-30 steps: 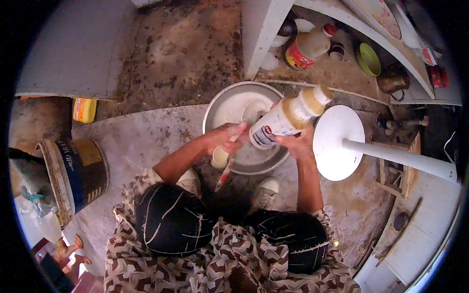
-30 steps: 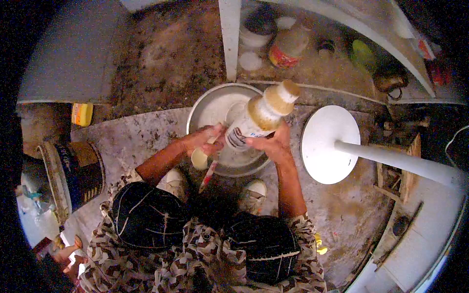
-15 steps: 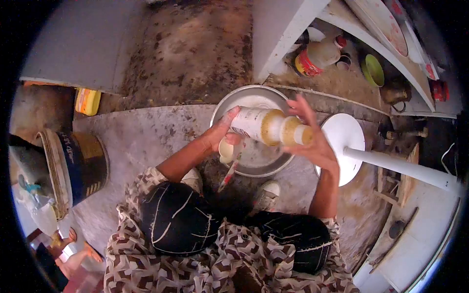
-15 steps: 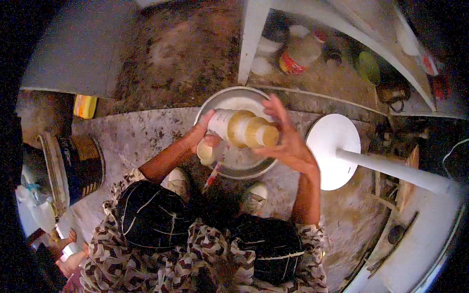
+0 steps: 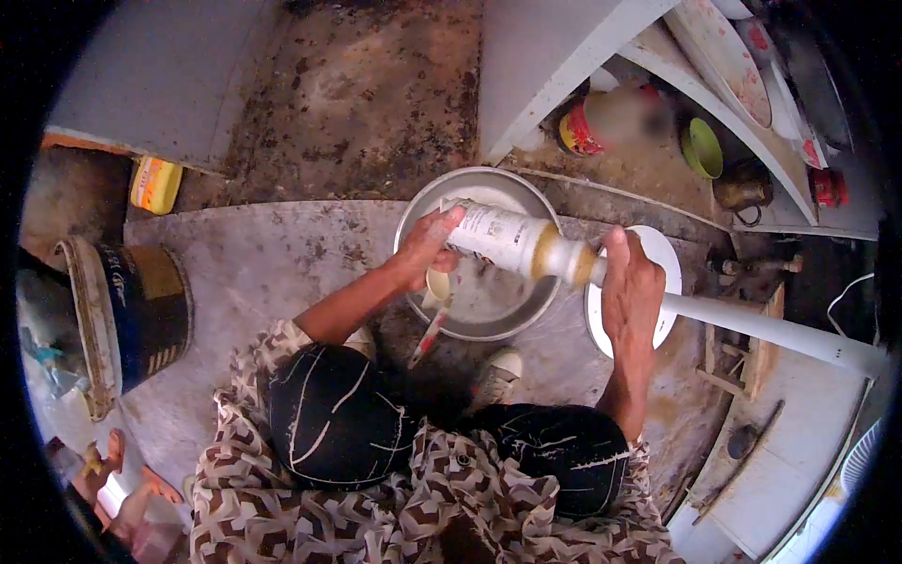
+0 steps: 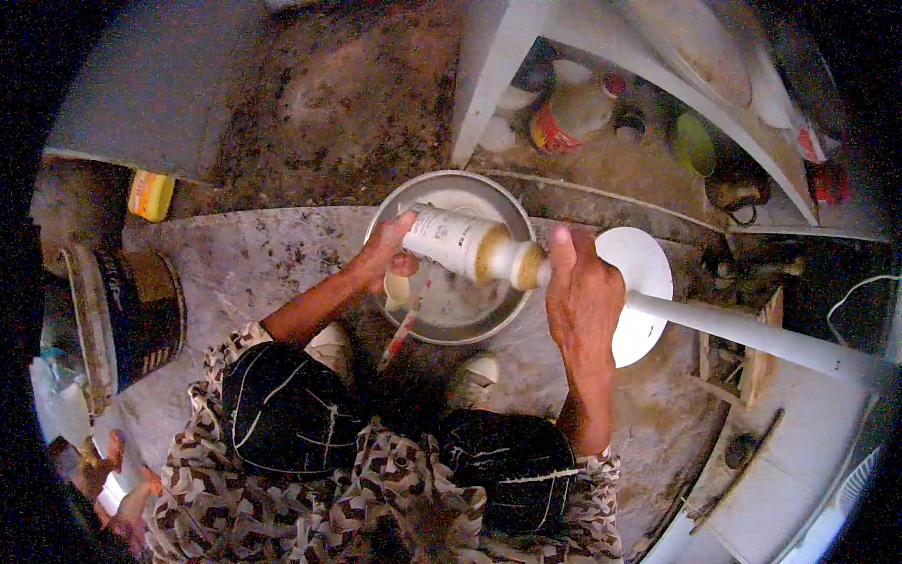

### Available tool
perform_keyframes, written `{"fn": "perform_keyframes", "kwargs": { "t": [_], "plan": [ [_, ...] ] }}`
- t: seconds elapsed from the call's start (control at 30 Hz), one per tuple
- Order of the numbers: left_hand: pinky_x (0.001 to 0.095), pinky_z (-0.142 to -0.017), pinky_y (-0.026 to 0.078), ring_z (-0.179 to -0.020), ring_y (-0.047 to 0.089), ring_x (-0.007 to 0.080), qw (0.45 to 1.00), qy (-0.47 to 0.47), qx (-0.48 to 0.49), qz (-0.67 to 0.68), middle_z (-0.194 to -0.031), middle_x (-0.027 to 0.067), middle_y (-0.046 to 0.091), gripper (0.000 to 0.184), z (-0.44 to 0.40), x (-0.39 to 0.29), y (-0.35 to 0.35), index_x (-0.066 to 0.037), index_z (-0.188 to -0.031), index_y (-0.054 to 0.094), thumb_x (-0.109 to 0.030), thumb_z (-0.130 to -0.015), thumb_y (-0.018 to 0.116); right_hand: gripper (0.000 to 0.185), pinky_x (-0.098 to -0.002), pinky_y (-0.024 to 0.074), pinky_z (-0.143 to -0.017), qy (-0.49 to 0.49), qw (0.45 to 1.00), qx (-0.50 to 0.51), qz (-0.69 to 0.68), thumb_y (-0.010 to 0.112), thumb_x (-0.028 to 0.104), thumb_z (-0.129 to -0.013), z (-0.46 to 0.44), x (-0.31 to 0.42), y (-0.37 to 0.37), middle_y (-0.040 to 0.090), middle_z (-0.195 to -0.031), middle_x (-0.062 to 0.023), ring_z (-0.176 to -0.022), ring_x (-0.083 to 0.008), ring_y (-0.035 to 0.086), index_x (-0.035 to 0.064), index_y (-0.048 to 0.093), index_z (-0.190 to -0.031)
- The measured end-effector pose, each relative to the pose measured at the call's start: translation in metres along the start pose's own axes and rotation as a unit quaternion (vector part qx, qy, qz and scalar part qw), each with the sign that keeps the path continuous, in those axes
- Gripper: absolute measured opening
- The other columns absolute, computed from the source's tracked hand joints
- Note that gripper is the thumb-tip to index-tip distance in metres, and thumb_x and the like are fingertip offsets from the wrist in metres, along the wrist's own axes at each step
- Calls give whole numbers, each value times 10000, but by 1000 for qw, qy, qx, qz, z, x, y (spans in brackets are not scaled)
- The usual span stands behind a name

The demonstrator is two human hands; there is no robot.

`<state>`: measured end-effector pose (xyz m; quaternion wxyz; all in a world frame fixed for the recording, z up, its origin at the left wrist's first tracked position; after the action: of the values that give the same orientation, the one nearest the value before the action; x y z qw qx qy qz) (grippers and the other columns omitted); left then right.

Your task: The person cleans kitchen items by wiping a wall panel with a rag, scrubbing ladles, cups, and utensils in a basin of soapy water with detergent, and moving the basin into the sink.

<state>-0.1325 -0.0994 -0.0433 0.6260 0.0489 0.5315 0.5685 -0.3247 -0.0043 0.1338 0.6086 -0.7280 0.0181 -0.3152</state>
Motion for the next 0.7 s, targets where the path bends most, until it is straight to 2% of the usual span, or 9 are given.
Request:
{"fn": "perform_keyframes", "kwargs": {
  "t": [0.03, 0.13, 0.23, 0.27, 0.37, 0.47, 0.63, 0.7],
  "plan": [
    [181, -339, 219, -411, 307, 35, 1000, 9, -2, 10, -782, 26, 528, 372, -1, 1, 0, -76, -1032, 469, -406, -862, 500, 374, -428, 427, -560, 16, 1000, 9, -6, 397, 334, -906, 2, -5, 2, 575, -626, -179, -585, -357, 569, 11, 575, -845],
    [185, -336, 210, -405, 298, 39, 992, 3, -125, 6, -765, 13, 514, 350, -1, -1, 1, -83, -1021, 469, -392, -860, 509, 375, -419, 427, -554, 8, 1000, 6, -1, 428, 331, -897, 6, 4, 1, 567, -617, -185, -579, -354, 564, 1, 579, -802],
    [188, -332, 211, -392, 285, 44, 999, -4, -37, 37, -765, 17, 508, 375, -3, 1, -2, -87, -1026, 465, -418, -851, 504, 360, -404, 426, -540, -40, 998, -32, -22, 468, 324, -881, -1, 10, 2, 558, -609, -192, -561, -341, 559, -6, 576, -786],
    [190, -329, 210, -389, 282, 44, 999, 1, -34, 37, -759, 18, 505, 387, -3, 1, 0, -87, -1029, 464, -429, -850, 498, 332, -388, 416, -518, -47, 997, -49, -47, 489, 299, -872, -6, 10, 3, 547, -595, -182, -535, -317, 546, -5, 573, -771],
    [197, -320, 207, -381, 274, 46, 999, 10, -26, 30, -748, 19, 499, 416, 2, -3, 5, -85, -1036, 462, -454, -845, 484, 317, -368, 417, -514, -14, 998, -9, -54, 489, 291, -869, -13, 5, 9, 550, -602, -171, -527, -296, 542, 0, 576, -779],
    [200, -313, 207, -375, 272, 48, 1000, 2, -21, 21, -731, 26, 497, 425, 4, -7, 8, -80, -1035, 460, -460, -844, 473, 302, -352, 419, -514, -27, 994, -36, -103, 481, 279, -870, -11, 7, 12, 547, -599, -160, -524, -283, 540, 6, 578, -785],
    [203, -293, 212, -341, 285, 54, 998, -58, -21, 17, -625, 52, 497, 462, 7, -7, 15, -53, -984, 489, -489, -842, 432, 206, -333, 431, -517, -138, 982, -107, -70, 520, 213, -844, -4, 11, 10, 538, -573, -136, -518, -266, 545, 21, 582, -800],
    [203, -273, 211, -315, 286, 60, 993, -115, 13, 30, -585, 66, 494, 504, 11, -5, 23, -38, -942, 512, -519, -837, 402, 159, -329, 437, -522, -201, 971, -112, -61, 543, 181, -826, -3, 11, 8, 545, -594, -128, -529, -258, 550, 28, 584, -833]
  ]
}}
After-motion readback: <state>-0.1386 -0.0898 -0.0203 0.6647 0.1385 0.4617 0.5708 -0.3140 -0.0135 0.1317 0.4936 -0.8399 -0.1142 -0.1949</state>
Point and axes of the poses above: each hand's wrist, its own z-axis away from the middle knuckle, its own y-axis out of the palm, x = y × z, the point moved 3 cm from there along -z, towards the middle knuckle
